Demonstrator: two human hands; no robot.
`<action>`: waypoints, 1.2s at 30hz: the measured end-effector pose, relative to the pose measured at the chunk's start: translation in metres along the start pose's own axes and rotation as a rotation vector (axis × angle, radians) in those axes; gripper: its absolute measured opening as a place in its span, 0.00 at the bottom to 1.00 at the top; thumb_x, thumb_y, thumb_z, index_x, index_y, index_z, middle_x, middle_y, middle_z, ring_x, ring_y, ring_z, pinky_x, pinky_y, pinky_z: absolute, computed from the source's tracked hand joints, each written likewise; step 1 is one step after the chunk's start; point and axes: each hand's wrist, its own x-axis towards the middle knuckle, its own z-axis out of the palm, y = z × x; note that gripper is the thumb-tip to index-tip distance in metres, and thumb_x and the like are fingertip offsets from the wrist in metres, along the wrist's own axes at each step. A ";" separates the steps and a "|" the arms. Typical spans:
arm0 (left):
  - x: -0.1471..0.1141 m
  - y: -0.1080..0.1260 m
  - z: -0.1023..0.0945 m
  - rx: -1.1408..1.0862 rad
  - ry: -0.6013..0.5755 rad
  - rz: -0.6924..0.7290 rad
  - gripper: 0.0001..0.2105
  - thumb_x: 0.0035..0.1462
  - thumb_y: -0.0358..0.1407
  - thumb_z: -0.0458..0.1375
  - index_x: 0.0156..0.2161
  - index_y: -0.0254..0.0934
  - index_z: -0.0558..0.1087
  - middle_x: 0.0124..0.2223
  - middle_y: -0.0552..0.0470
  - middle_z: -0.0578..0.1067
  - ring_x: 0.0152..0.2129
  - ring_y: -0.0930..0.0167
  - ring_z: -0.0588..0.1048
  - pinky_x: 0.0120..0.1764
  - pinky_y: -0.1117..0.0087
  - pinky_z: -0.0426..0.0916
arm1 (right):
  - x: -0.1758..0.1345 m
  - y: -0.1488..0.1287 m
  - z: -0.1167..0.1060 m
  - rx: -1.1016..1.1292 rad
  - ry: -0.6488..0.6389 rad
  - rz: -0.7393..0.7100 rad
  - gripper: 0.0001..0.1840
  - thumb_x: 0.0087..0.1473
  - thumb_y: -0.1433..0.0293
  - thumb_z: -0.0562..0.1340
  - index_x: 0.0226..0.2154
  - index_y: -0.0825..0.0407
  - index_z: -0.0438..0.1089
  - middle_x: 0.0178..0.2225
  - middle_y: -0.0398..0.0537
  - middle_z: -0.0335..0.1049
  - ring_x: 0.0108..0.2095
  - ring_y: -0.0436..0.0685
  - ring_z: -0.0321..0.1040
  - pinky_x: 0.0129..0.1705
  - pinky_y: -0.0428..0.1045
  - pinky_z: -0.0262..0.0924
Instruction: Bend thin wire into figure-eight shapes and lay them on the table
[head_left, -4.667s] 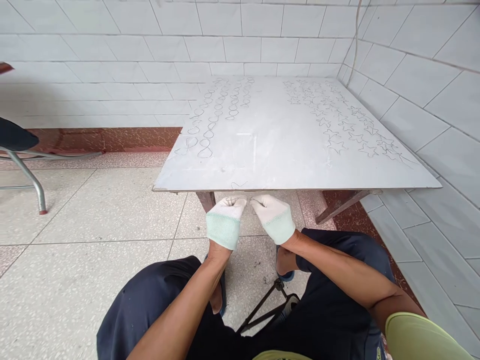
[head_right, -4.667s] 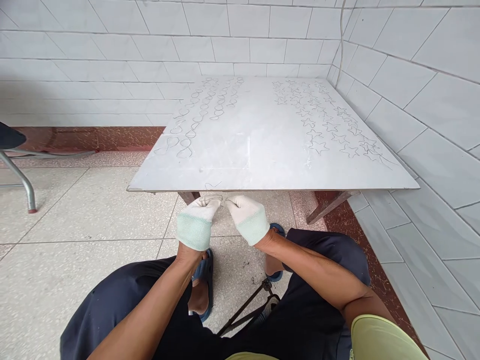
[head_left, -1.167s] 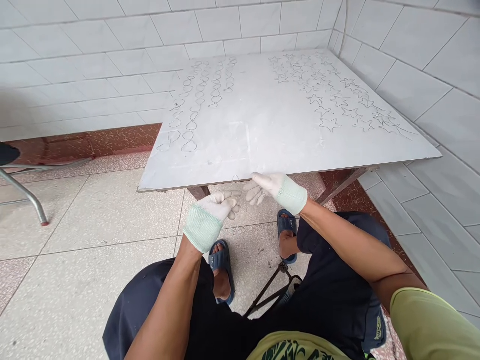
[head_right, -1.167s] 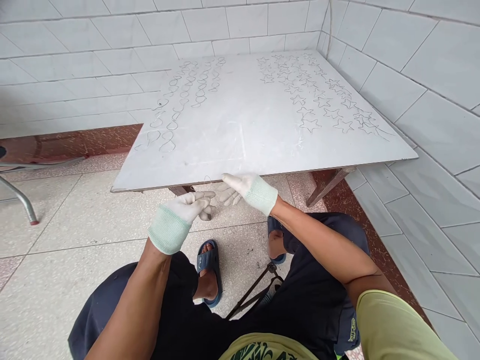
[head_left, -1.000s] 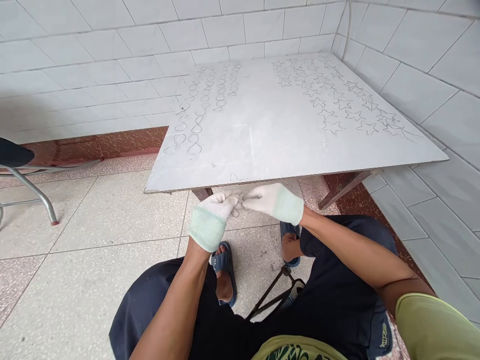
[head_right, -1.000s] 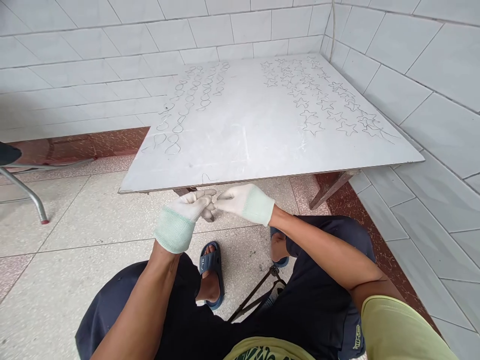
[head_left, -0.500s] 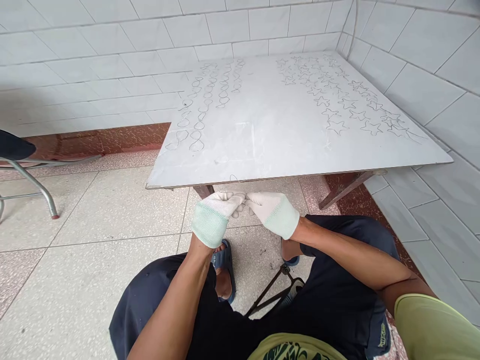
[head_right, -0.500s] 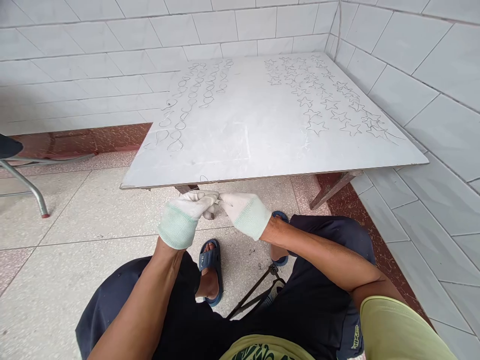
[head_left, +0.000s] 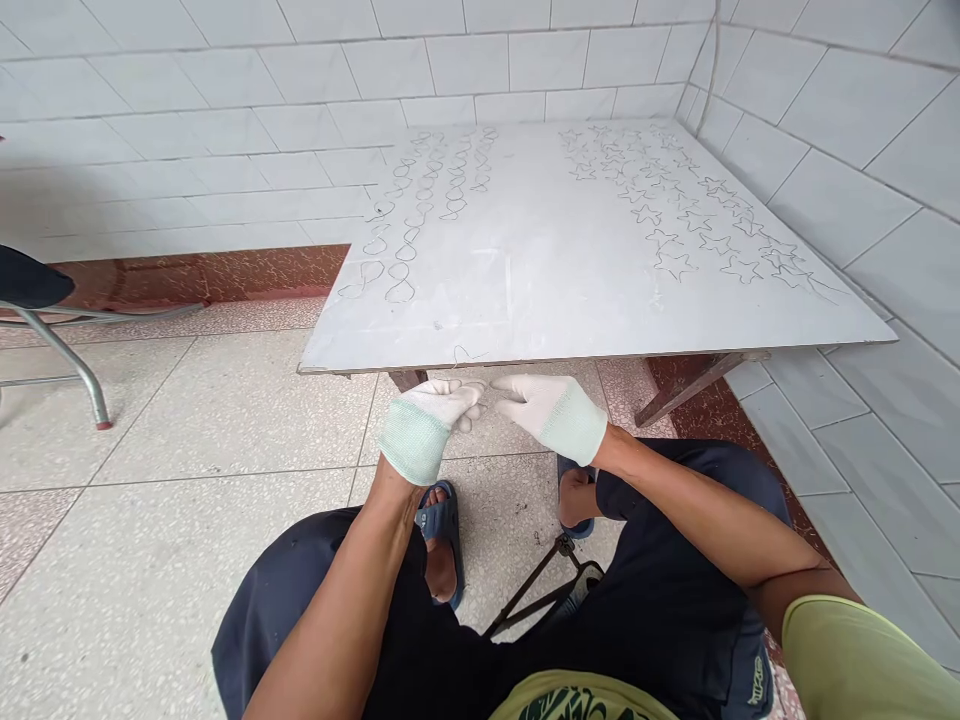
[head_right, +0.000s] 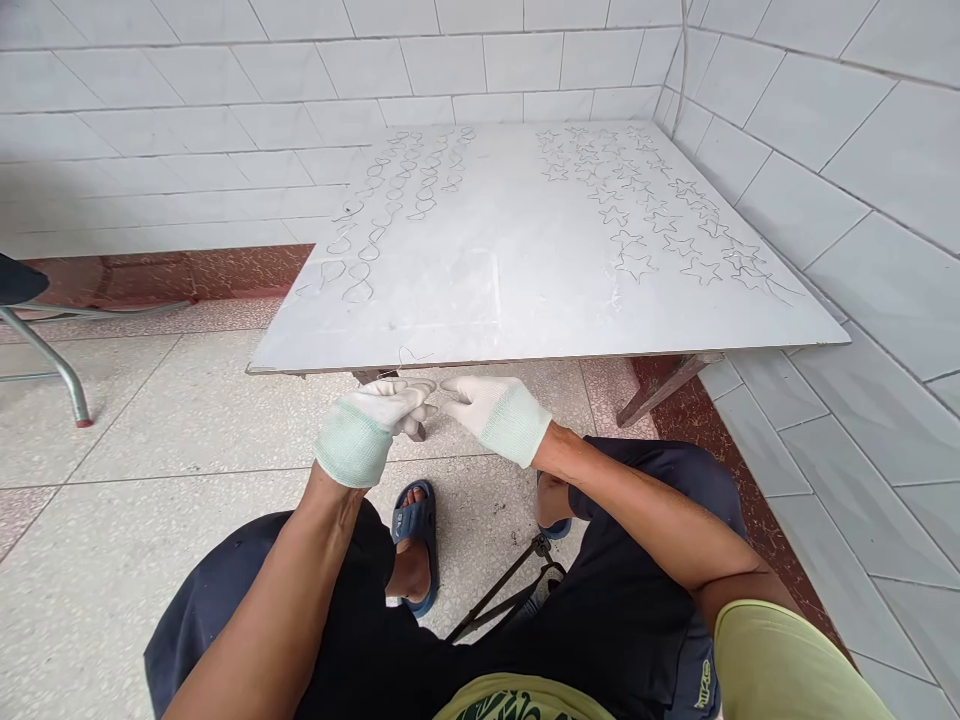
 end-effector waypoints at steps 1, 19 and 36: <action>0.000 0.000 -0.002 -0.012 0.007 -0.008 0.19 0.40 0.48 0.75 0.24 0.37 0.73 0.20 0.53 0.74 0.15 0.74 0.68 0.21 0.71 0.62 | -0.001 -0.003 -0.001 0.017 0.033 0.014 0.13 0.67 0.64 0.64 0.50 0.41 0.83 0.47 0.39 0.84 0.48 0.56 0.80 0.51 0.47 0.68; -0.002 0.004 -0.003 -0.030 -0.008 -0.015 0.22 0.38 0.48 0.75 0.19 0.37 0.69 0.17 0.55 0.71 0.15 0.76 0.68 0.20 0.74 0.62 | -0.014 0.001 0.005 -0.447 0.221 -0.280 0.16 0.72 0.67 0.59 0.43 0.44 0.86 0.29 0.46 0.74 0.35 0.55 0.67 0.39 0.50 0.55; -0.001 0.005 -0.018 0.264 -0.339 -0.184 0.11 0.40 0.40 0.71 0.25 0.35 0.78 0.21 0.52 0.75 0.14 0.78 0.64 0.17 0.76 0.53 | -0.001 0.007 -0.021 -0.478 -0.263 -0.615 0.17 0.68 0.72 0.58 0.38 0.49 0.84 0.28 0.46 0.71 0.33 0.56 0.61 0.40 0.52 0.50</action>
